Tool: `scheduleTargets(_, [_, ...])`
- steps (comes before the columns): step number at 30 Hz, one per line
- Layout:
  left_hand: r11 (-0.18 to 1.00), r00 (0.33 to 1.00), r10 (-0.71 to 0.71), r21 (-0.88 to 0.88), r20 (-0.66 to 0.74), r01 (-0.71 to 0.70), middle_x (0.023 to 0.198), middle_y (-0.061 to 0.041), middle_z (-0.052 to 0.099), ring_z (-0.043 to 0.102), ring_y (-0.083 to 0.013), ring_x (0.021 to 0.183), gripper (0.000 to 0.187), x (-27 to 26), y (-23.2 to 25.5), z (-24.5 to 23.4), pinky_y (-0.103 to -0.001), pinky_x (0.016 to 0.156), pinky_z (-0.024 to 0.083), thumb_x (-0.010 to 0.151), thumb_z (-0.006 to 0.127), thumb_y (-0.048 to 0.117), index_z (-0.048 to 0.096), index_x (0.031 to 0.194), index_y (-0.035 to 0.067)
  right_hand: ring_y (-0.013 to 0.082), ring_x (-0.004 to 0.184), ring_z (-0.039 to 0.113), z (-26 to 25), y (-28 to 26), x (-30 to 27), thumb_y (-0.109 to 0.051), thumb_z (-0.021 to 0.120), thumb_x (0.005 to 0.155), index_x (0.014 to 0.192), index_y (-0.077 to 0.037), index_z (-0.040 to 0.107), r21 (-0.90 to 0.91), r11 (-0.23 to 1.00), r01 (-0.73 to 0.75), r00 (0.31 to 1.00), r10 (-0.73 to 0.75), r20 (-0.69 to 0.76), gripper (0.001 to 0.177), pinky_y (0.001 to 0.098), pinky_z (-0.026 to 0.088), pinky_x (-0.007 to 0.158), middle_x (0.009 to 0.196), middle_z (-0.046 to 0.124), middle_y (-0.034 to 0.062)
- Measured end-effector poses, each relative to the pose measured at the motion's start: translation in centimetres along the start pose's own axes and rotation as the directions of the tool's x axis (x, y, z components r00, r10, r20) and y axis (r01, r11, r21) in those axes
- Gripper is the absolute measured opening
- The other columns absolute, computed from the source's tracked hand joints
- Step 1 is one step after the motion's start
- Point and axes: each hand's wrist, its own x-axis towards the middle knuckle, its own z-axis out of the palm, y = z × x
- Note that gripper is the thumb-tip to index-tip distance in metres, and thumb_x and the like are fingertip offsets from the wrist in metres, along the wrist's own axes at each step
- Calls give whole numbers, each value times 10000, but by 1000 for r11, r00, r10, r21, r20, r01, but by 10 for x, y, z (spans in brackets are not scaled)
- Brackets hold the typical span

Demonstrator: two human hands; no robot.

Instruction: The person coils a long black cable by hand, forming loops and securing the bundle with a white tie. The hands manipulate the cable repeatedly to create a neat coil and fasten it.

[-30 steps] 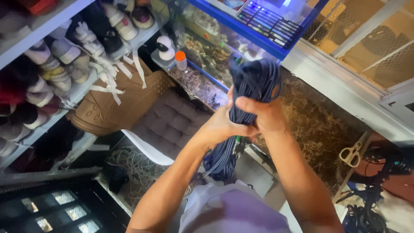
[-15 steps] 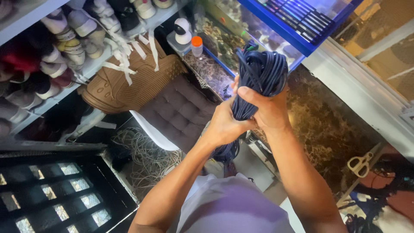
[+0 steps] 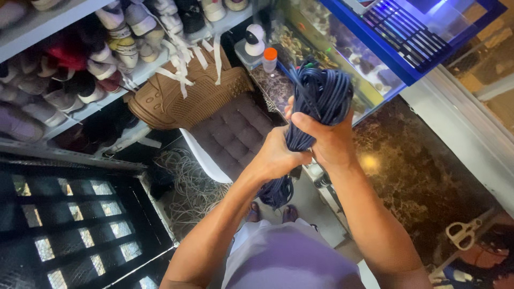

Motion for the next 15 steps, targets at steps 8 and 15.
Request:
scheduleTargets(8, [988, 996, -60, -137, 60, 68, 751, -31, 643, 612, -129, 683, 184, -4, -9, -13, -279, 651, 500, 671, 699, 68, 657, 840, 7, 241, 964, 722, -4, 12, 10, 87, 768, 828, 1288, 54, 614, -1, 999, -34, 995, 34, 90, 486, 393, 607, 907, 1114, 714, 155])
scheduleTargets(15, [980, 991, -94, -164, 97, 109, 757, -23, 660, 632, -126, 691, 202, -1, -13, -13, -266, 651, 511, 648, 709, 56, 660, 841, 23, 224, 917, 730, -7, 11, 12, 94, 758, 792, 1305, 16, 598, 28, 999, -47, 997, 45, 66, 543, 395, 633, 863, 1071, 712, 130])
